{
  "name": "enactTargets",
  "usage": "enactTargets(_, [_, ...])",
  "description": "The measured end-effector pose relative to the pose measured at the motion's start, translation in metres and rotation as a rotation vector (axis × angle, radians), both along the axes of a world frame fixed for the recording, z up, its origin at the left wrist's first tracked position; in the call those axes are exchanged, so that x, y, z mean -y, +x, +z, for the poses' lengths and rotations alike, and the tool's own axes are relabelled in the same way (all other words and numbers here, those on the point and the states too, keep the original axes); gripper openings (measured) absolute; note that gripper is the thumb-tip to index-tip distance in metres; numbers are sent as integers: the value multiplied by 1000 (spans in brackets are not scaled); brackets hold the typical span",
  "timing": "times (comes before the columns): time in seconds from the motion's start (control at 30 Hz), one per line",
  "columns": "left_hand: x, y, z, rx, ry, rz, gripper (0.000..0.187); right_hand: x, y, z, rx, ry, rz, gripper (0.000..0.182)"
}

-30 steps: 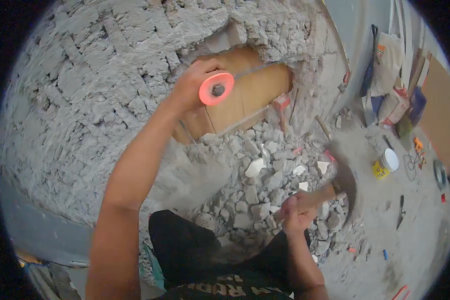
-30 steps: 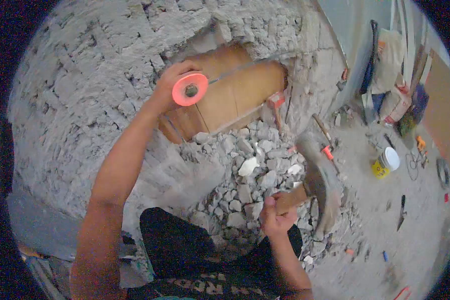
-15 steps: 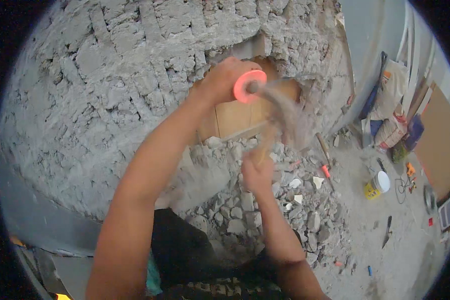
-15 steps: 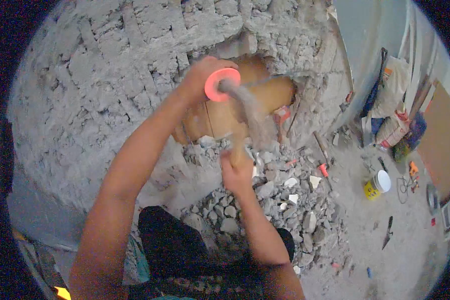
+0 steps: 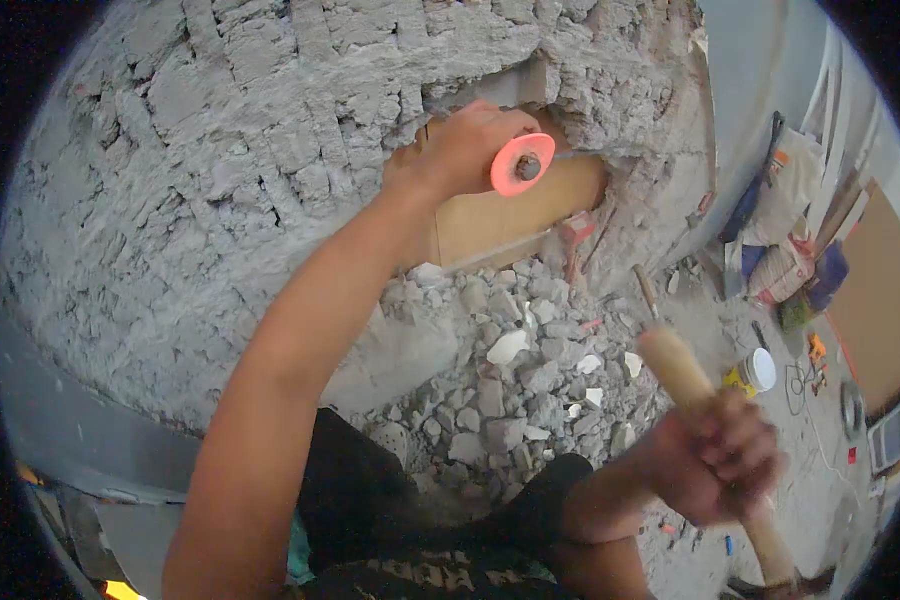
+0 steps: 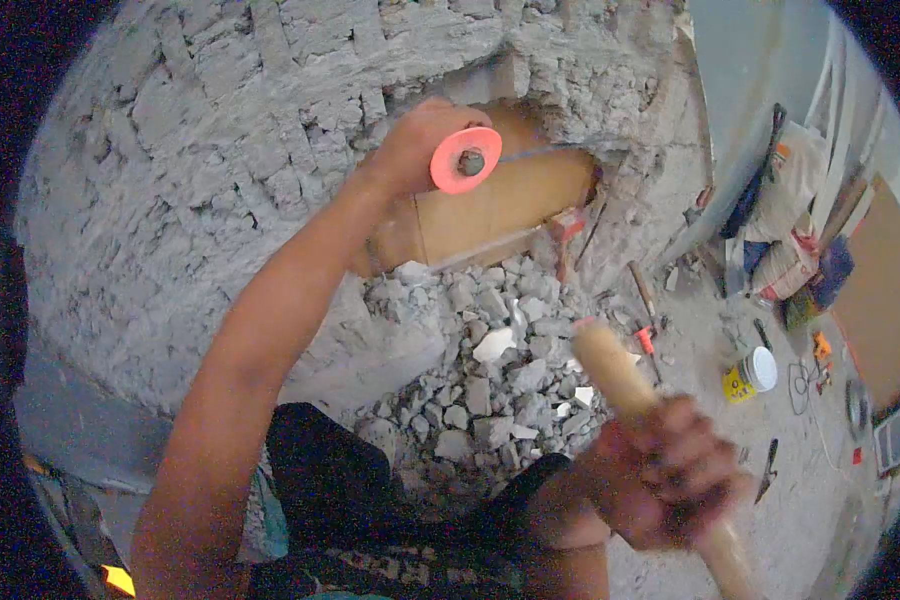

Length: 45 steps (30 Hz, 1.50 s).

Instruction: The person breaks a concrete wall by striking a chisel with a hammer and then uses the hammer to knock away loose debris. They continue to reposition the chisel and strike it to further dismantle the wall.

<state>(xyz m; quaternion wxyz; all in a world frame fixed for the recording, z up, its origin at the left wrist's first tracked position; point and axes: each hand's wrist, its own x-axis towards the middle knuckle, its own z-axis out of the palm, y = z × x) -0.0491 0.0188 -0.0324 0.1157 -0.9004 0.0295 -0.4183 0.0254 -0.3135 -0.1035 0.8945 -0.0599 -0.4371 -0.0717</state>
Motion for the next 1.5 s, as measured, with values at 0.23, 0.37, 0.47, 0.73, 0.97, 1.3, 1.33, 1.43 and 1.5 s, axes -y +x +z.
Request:
enactTargets(0.23, [11,0,25,-14,-19,63,43,-145,-21,-128,-1,-1149,-46,11])
enactTargets(0.37, [11,-1,5,-1,-45,48,43,-73,18,-125,16,-995,-651,14])
enactTargets(0.47, [1,4,-2,52,-26,28,43,-16,36,-54,-24,-449,-502,22])
enactTargets(0.73, [8,1,2,133,-7,-1,44,-141,-35,-130,193,-1078,-472,20])
enactTargets(0.97, [0,0,-1,20,-94,117,55,-68,14,-124,157,-1294,-827,27])
enactTargets(1.3, [-8,1,-10,90,-90,24,58,-86,-18,-75,33,-489,-579,24])
enactTargets(1.33, [-6,1,-6,123,-49,-21,57,-124,-30,-106,89,-832,-523,23])
enactTargets(1.43, [-4,7,-2,37,-42,30,55,-157,-29,-142,117,-1268,-41,24])
enactTargets(1.5, [2,-2,-4,30,-98,75,53,-121,-26,-159,40,-1349,-31,26])
